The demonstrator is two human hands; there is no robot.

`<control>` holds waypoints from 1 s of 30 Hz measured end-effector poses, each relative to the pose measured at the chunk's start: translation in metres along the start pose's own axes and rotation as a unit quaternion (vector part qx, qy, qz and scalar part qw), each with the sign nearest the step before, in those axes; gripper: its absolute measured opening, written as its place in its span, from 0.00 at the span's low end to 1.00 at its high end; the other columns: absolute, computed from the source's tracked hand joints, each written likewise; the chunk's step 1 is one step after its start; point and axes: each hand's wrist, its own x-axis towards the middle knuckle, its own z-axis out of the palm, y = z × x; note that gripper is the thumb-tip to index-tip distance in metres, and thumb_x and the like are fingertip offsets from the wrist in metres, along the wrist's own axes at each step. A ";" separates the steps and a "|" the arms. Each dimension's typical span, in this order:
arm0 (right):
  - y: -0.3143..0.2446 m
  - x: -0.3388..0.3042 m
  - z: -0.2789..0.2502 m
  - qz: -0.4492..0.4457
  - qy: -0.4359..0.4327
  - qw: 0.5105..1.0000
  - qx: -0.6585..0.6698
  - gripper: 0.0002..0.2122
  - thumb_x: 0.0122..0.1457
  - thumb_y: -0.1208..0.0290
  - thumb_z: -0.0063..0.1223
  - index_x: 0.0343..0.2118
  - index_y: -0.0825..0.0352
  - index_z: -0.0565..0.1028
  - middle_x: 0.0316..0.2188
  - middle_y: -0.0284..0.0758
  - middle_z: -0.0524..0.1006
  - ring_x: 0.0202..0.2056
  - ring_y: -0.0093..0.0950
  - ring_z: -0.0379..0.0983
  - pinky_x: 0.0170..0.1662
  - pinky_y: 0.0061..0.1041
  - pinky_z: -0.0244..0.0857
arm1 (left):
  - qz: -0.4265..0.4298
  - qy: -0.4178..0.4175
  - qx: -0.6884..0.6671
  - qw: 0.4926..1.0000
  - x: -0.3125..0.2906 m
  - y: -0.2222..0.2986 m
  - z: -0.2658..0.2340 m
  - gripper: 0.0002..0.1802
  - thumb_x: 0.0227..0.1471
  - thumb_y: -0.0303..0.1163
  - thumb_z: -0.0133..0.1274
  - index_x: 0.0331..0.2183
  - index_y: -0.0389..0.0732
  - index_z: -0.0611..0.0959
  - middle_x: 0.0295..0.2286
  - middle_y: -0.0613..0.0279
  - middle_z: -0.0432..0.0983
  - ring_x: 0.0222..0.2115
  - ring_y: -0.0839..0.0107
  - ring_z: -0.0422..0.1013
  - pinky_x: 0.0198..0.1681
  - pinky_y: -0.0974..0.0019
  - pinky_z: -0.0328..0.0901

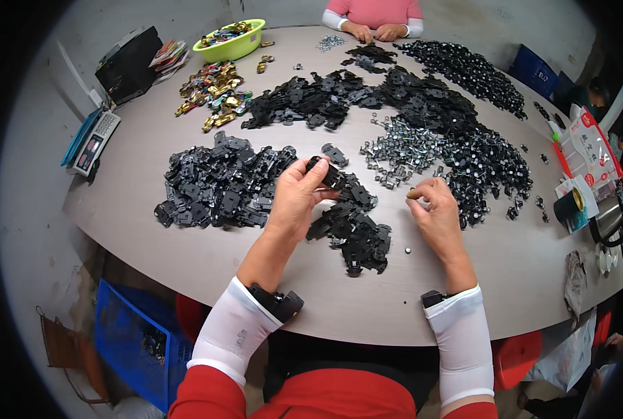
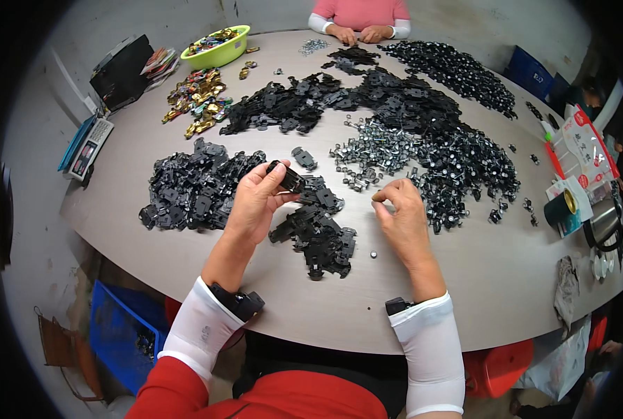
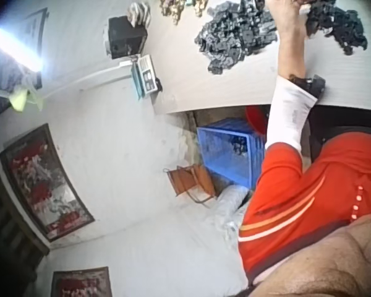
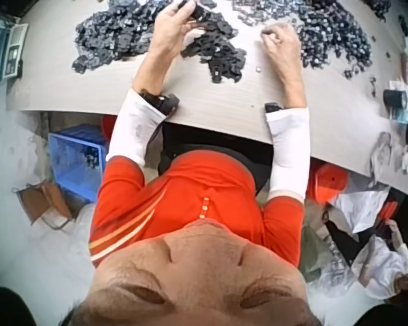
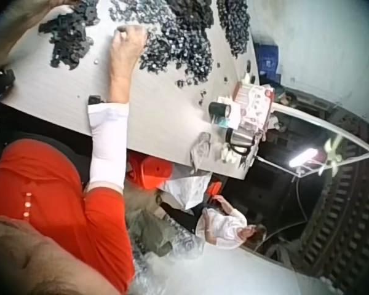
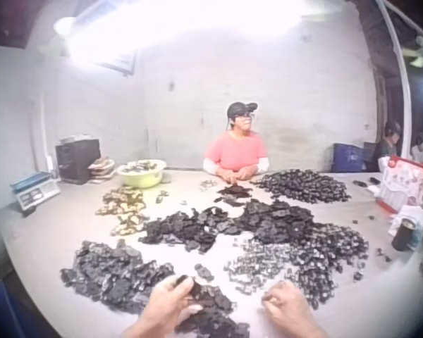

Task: The person sits at a table and assembles small black lock bodies by inserting metal pins and springs by hand. They pick up components from piles on the table, fit them together, and place the finished units into a blue crate.

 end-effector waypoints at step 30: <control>-0.014 -0.006 0.005 0.011 -0.053 0.995 0.088 0.04 0.49 0.78 0.56 0.28 0.71 0.75 0.30 0.39 0.76 0.33 0.34 0.74 0.39 0.30 0.67 | 0.239 -0.173 0.691 0.660 -0.081 -0.004 0.018 0.27 0.44 0.36 0.62 0.47 0.36 0.76 0.50 0.51 0.67 0.52 0.54 0.61 0.54 0.54 0.54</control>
